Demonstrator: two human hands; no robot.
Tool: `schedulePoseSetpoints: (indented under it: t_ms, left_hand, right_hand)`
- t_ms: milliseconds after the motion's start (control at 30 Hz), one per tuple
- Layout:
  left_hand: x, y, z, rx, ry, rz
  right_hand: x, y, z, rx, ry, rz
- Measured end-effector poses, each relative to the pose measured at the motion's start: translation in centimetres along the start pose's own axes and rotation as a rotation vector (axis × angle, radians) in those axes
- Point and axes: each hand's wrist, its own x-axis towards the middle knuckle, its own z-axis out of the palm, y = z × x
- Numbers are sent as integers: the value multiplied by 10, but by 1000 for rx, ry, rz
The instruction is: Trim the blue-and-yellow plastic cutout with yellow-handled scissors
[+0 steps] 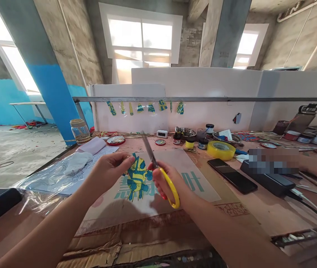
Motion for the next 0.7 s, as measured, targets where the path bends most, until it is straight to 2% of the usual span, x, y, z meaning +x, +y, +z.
schedulePoseSetpoints:
  t_ms: [100, 233, 367, 433, 567, 633, 700]
  left_hand:
    - [-1, -1, 5, -9, 0, -12]
    - [-4, 0, 16, -32, -39, -51]
    - [-3, -4, 20, -24, -80, -72]
    - [-1, -6, 16, -16, 8, -34]
    - [2, -2, 0, 55, 264, 93]
    - [2, 1, -7, 133, 315, 175]
    - [2, 3, -11, 208, 296, 256]
  right_hand:
    - [3, -4, -5, -14, 73, -98]
    - [5, -11, -8, -197, 80, -172]
    - [9, -6, -18, -402, 88, -294]
    - [12, -3, -27, -592, 140, -375]
    - [15, -3, -41, -1013, 178, -611]
    - [15, -6, -45, -1144, 174, -684]
    - [13, -10, -46, -1232, 174, -698]
